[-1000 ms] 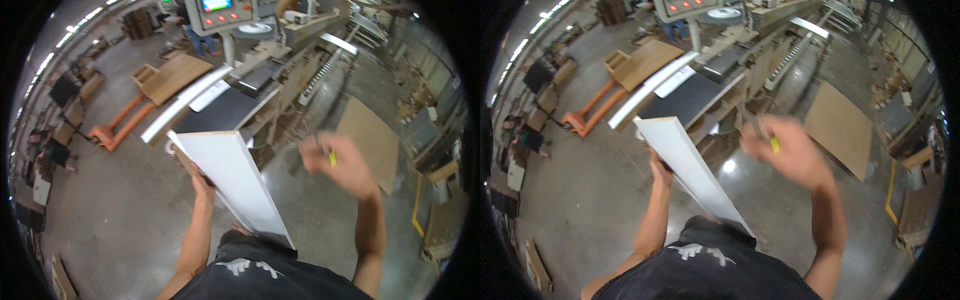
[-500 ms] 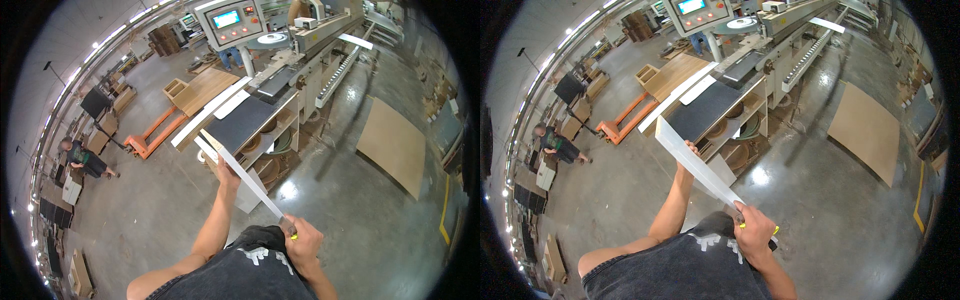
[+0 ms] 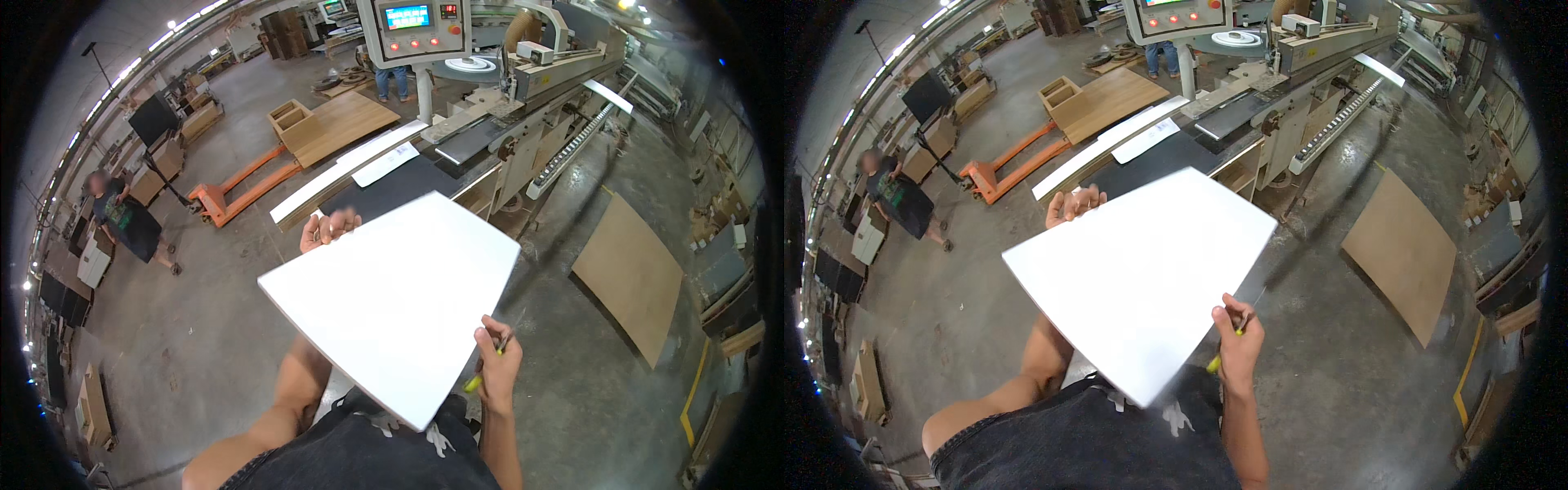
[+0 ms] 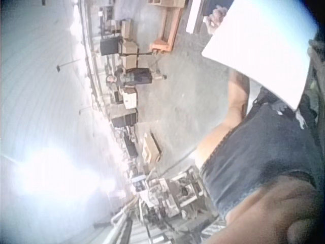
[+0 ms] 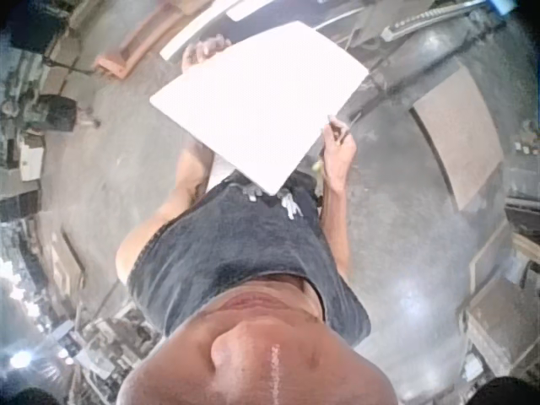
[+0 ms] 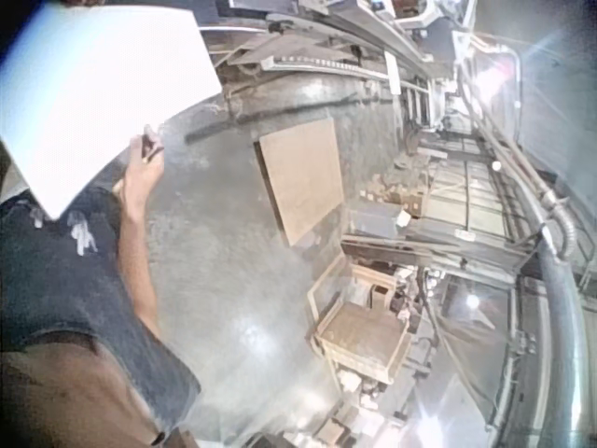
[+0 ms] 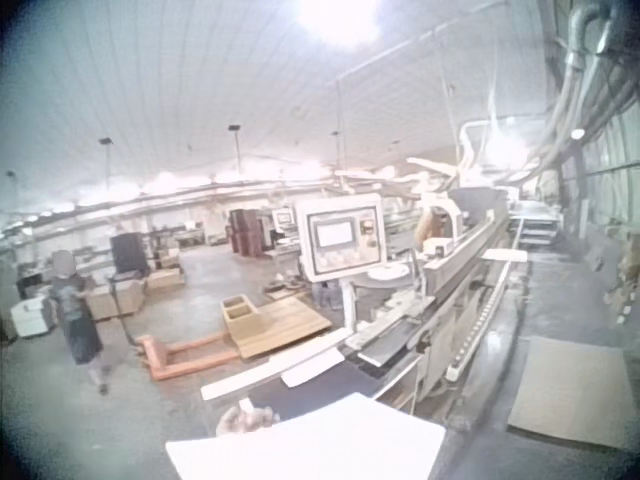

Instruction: The person repeatedly picks up white rectangular sheets from a conveyor, uses a utility knife to trim edges, and places the trimmed pieces back on the conveyor. The person handles each sheet individually, scoring and snapping off excess material.

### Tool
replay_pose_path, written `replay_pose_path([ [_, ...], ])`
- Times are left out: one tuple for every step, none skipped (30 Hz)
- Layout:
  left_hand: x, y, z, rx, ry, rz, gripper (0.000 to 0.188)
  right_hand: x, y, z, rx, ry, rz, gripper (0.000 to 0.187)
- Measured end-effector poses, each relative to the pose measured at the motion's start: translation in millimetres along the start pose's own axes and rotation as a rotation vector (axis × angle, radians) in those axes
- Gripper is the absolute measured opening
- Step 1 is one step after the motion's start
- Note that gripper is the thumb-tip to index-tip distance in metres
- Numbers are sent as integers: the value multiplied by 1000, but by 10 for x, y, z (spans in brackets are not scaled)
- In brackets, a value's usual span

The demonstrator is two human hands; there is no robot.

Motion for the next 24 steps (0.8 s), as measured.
replay_pose_path([
  [-91, 12, -38, -83, 79, 345, 19, -221, 77, 156, -50, 34, 28, 32],
  [-230, -118, 49, -227, -77, 246, 19, -347, 177, 165, -30, 137, 10, 34],
  [-403, -333, 214, -364, -237, 141, 36, -504, 291, 273, -51, 141, 34, 34],
  [-584, -492, 467, -517, -381, 30, 56, -641, 479, 433, -89, 153, 47, 35],
  [-754, -692, 637, -798, -504, 24, 88, -720, 624, 535, -99, 166, 36, 36],
  [-912, -940, 687, -954, -574, 38, 76, -791, 763, 627, -109, 177, 28, 38],
  [-1061, -1187, 753, -1023, -629, 105, 69, -862, 950, 746, -123, 196, 12, 40],
  [-1249, -1437, 768, -1088, -689, 159, 63, -955, 1110, 935, -122, 167, -8, 39],
  [-1389, -1709, 752, -1187, -632, 254, 54, -1011, 1192, 1174, -114, 143, -27, 38],
  [-1531, -1976, 693, -1285, -578, 342, 46, -1051, 1246, 1394, -103, 117, -39, 37],
  [-1662, -2214, 659, -1393, -521, 428, 39, -1031, 1376, 1515, -87, 129, -65, 40],
  [-1789, -2437, 649, -1415, -451, 442, 33, -1002, 1512, 1660, -56, 191, -17, 40],
  [-1905, -2653, 598, -1436, -392, 443, 28, -980, 1618, 1780, -51, 229, 25, 42],
  [-1996, -2750, 495, -1456, -338, 434, 24, -964, 1660, 1923, -47, 264, 76, 44],
  [-2068, -2844, 382, -1360, -275, 501, 22, -960, 1676, 2066, -17, 259, 98, 48],
  [-2237, -3210, 597, -1472, -132, 438, 25, -864, 2006, 1929, -44, 363, 124, 50],
  [-2391, -3332, 587, -1554, -106, 350, 25, -900, 2055, 2006, -20, 373, 167, 50],
  [-2585, -3301, 504, -1617, -65, 244, 25, -940, 2095, 2022, -1, 362, 208, 50],
  [-2625, -3158, 331, -1820, 125, 100, 29, -981, 2109, 2093, -12, 374, 264, 50],
  [-2624, -2923, 138, -1994, 336, -60, 34, -1052, 2118, 2172, -23, 385, 315, 50],
  [-2677, -2761, 22, -2059, 461, -226, 38, -1099, 2188, 2267, -50, 399, 342, 50],
  [-2699, -2638, -197, -2094, 588, -402, 43, -1162, 2144, 2536, -71, 373, 344, 46],
  [-2666, -2563, -420, -2139, 568, -593, 48, -1208, 2083, 2754, -134, 395, 349, 42],
  [-2632, -2526, -614, -2179, 547, -788, 53, -1228, 2045, 2911, -201, 418, 351, 39],
])
Point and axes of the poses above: each hand's wrist, its own x-axis away from the middle knuckle, its own y-axis out of the palm, z = x × y, the point moved 1 cm from there along -x, towards the middle knuckle, and after that the axes turned 15 degrees about z, right-handed, at the moved point
